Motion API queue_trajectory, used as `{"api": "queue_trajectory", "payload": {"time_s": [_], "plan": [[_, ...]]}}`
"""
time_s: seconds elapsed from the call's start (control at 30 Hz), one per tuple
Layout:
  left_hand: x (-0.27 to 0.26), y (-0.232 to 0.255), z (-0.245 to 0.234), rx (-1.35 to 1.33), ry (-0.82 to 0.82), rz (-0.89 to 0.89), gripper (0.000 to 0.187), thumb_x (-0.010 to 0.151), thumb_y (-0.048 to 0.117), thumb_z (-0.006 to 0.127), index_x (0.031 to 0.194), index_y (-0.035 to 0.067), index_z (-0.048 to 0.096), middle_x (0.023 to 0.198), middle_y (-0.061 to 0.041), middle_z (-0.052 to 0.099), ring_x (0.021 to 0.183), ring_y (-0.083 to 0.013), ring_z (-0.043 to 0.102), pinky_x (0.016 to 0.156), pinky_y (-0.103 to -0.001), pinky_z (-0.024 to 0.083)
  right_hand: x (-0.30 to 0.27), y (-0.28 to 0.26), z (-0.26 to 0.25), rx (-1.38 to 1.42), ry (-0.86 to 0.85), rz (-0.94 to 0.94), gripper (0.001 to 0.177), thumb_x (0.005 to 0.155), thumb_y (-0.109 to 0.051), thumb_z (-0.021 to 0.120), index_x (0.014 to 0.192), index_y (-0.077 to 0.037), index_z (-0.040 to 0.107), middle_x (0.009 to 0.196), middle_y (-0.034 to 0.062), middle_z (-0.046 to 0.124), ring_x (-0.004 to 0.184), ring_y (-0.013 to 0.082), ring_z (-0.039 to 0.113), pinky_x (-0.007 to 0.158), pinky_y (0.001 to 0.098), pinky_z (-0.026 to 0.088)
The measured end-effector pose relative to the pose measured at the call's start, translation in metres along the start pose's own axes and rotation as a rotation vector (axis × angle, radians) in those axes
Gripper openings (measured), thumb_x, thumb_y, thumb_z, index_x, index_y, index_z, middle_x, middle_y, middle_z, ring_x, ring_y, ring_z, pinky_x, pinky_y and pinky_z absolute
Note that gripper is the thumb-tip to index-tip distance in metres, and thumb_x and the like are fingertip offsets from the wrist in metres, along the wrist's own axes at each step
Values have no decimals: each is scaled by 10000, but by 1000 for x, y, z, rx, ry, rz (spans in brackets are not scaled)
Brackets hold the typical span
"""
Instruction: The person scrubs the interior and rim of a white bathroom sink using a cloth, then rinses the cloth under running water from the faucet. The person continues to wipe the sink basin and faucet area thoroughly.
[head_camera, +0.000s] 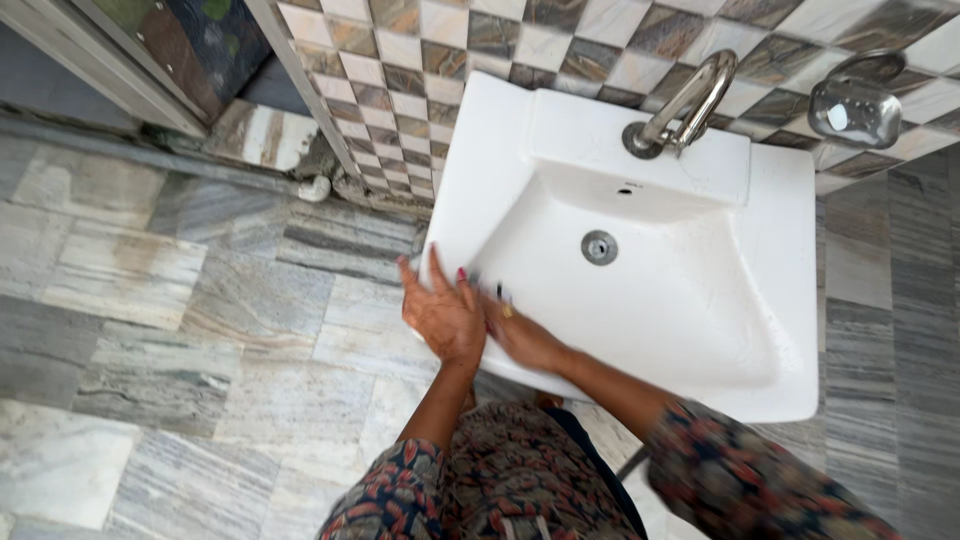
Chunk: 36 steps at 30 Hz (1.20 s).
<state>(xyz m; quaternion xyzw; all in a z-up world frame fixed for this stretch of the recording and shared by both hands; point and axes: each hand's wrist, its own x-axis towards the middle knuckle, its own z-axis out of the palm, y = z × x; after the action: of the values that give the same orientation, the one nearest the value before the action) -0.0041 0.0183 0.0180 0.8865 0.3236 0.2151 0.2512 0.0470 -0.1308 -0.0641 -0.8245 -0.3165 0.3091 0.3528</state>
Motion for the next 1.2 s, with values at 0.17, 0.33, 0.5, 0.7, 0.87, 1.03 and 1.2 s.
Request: {"api": "queue_trajectory", "payload": {"time_s": [0.17, 0.33, 0.5, 0.7, 0.87, 1.03, 1.2], "plan": [[31, -25, -3, 37, -455, -259, 650, 966, 572, 539, 1426, 120, 457, 1297, -168, 642, 1039, -366, 696, 849, -486, 565, -68, -4, -65, -284, -106, 271, 569, 1019, -136, 316, 1584, -176, 265, 1632, 125, 305, 1236, 283, 615, 1083, 466, 466], [41, -33, 7, 120, -495, -218, 585, 1018, 576, 443, 1380, 117, 476, 1136, -170, 712, 958, -380, 718, 802, -489, 577, -33, -27, -49, -640, 19, 619, 394, 1126, -122, 344, 1484, -143, 506, 1184, 110, 723, 841, 207, 771, 669, 309, 643], [31, -37, 8, -32, -362, -322, 410, 1055, 418, 372, 1369, 185, 494, 1084, -154, 752, 935, -370, 726, 788, -504, 558, -16, -77, 40, -7, 699, -276, 318, 836, -79, 749, 1153, -77, 724, 1187, 169, 654, 895, 155, 699, 661, 199, 618], [23, -41, 8, -106, -255, -381, 373, 1053, 364, 403, 1373, 183, 471, 1069, -157, 756, 872, -397, 718, 761, -516, 551, 48, -56, 2, 62, 819, 228, 262, 857, -73, 780, 1097, -175, 808, 1104, 30, 772, 748, 168, 703, 589, 271, 570], [23, -39, 7, -93, -246, -314, 392, 1055, 363, 404, 1382, 150, 441, 1169, -153, 734, 860, -377, 730, 736, -503, 566, 79, -42, -42, 179, 1117, 254, 259, 819, -12, 820, 1050, -130, 824, 1020, 49, 804, 761, 145, 736, 714, 298, 591], [18, -34, -4, -159, -262, -314, 530, 1030, 373, 419, 1512, 164, 348, 1292, -188, 663, 893, -397, 714, 760, -510, 559, 20, -73, 24, -56, 661, 18, 132, 927, -114, 767, 1018, -189, 827, 848, 4, 775, 475, 109, 584, 344, 278, 482], [20, -34, -4, -46, -173, 16, 574, 1070, 434, 395, 1584, 198, 297, 1558, -151, 455, 1362, -340, 548, 1087, -443, 478, 56, -64, -21, -274, 729, -62, 194, 824, -121, 831, 1009, -180, 828, 811, 43, 699, 621, 192, 621, 527, 368, 513]]}}
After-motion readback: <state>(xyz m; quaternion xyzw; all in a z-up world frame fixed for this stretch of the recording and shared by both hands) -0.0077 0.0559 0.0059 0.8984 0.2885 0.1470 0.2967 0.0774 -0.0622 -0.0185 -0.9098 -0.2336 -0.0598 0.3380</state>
